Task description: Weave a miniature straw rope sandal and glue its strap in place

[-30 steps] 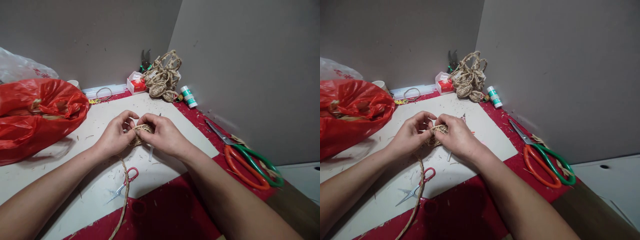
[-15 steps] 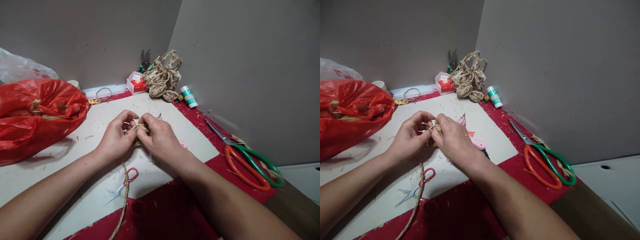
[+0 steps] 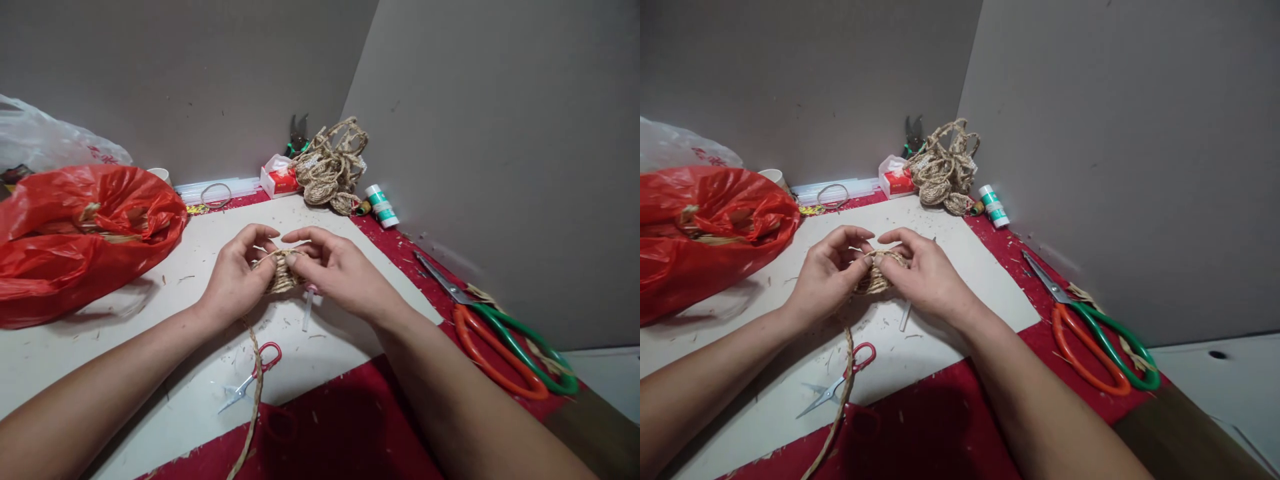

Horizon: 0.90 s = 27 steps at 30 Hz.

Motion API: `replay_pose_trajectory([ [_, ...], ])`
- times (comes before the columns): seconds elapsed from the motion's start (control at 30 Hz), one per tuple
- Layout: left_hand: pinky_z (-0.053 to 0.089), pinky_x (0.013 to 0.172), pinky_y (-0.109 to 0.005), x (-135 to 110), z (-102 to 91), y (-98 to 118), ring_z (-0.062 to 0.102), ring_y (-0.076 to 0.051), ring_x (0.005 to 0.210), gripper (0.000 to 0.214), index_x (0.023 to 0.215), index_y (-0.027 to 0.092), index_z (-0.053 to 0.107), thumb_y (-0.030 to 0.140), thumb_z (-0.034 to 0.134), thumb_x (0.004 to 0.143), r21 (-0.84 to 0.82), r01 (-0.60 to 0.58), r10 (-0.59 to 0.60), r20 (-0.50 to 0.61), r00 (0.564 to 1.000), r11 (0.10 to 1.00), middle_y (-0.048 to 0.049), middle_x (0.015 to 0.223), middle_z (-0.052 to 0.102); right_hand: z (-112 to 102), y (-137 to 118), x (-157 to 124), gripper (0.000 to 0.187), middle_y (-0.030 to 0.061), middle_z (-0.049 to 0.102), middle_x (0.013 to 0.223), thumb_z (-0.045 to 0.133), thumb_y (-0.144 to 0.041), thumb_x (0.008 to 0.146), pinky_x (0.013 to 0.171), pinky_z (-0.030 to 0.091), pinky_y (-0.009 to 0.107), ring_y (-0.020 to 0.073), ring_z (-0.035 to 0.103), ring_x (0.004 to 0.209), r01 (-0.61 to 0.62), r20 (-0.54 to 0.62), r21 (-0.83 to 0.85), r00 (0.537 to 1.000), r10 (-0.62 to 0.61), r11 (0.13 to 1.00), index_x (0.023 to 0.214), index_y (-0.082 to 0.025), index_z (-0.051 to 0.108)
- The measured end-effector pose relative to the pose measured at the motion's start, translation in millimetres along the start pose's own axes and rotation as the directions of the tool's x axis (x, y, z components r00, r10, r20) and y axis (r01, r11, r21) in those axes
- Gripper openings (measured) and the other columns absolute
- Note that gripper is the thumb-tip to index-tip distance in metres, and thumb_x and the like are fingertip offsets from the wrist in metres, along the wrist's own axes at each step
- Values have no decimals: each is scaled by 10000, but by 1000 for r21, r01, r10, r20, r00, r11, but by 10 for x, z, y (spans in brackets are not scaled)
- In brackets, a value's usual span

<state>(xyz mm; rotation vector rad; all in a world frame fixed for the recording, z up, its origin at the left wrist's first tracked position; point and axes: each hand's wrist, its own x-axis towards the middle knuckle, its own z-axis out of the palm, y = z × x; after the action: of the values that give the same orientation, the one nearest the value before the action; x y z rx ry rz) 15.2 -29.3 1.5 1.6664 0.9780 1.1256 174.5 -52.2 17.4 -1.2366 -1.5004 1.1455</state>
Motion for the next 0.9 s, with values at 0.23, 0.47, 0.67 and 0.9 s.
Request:
replay_pose_trajectory([
  [0.23,474,630,-216,10,0,2,587,-111,700,139,922,188,608,151,601,789,-130,-41,18,-175,984,991,-1,845,628,-65,-7,35,251,1,637,744,640,-325,815,426,365,184,90,552,506,-154,33,285,988,151,946,1024,-187,651],
  [0.47,492,651,-237,4,-8,12,609,-132,723,139,929,189,632,209,638,791,-228,-43,-17,-255,967,973,-17,840,664,-30,-46,12,228,63,718,949,610,-345,869,525,484,180,128,652,719,-144,142,399,985,94,905,1011,-200,714],
  [0.67,475,605,-202,3,0,28,578,-102,659,127,886,166,656,213,671,769,-287,0,-76,-252,965,958,5,767,663,54,-65,-7,284,52,718,916,718,-346,799,615,525,208,110,649,697,-105,127,413,990,57,905,1029,-181,698],
  [0.9,476,634,-194,-21,10,99,592,-100,685,111,850,152,684,196,680,748,-282,29,-109,-272,956,959,5,771,685,95,-33,5,335,3,693,852,805,-264,670,642,519,232,101,616,675,-41,67,457,998,11,888,973,-179,689],
])
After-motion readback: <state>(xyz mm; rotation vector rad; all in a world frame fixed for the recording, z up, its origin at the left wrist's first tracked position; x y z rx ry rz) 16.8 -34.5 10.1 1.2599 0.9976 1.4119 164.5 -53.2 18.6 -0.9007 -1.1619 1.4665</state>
